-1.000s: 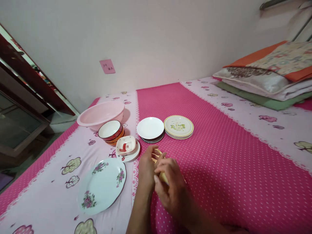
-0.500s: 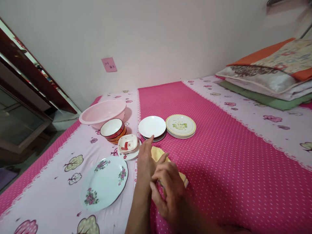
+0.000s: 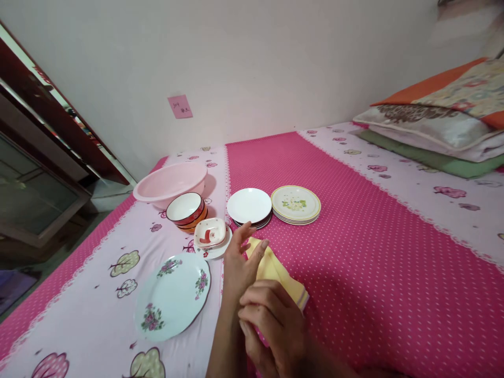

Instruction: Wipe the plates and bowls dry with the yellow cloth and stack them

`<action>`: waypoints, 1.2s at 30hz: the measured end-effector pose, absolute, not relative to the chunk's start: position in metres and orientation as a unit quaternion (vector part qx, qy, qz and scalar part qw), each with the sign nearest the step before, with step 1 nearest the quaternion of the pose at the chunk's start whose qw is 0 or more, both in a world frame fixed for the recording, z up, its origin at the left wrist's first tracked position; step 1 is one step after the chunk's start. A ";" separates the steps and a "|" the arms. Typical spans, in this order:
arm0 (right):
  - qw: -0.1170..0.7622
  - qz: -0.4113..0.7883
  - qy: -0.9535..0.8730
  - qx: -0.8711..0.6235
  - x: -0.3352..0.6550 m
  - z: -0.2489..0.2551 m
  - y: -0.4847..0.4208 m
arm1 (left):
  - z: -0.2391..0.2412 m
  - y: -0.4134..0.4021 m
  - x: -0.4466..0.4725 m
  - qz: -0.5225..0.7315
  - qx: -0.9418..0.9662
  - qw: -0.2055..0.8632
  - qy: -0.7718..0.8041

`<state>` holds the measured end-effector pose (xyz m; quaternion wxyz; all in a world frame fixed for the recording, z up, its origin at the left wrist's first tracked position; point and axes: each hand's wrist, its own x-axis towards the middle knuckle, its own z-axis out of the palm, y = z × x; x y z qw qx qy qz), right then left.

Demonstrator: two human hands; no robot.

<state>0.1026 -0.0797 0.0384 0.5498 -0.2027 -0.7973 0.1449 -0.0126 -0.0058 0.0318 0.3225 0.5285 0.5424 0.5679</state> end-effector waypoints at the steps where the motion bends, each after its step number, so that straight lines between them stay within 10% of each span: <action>1: 0.567 0.143 -0.790 -0.185 0.102 0.038 -0.080 | 0.034 -0.007 -0.012 0.573 0.511 0.348 0.538; 9: 0.601 0.223 -0.697 -0.322 0.119 0.034 -0.065 | 0.055 -0.019 -0.003 0.602 0.492 0.365 0.512; 15: 0.527 0.541 -0.556 -0.346 0.109 0.028 -0.061 | 0.057 -0.025 0.010 0.577 0.528 0.334 0.526; 36: 0.490 0.605 -0.509 -0.367 0.110 0.046 -0.063 | 0.056 -0.028 0.018 0.591 0.514 0.365 0.503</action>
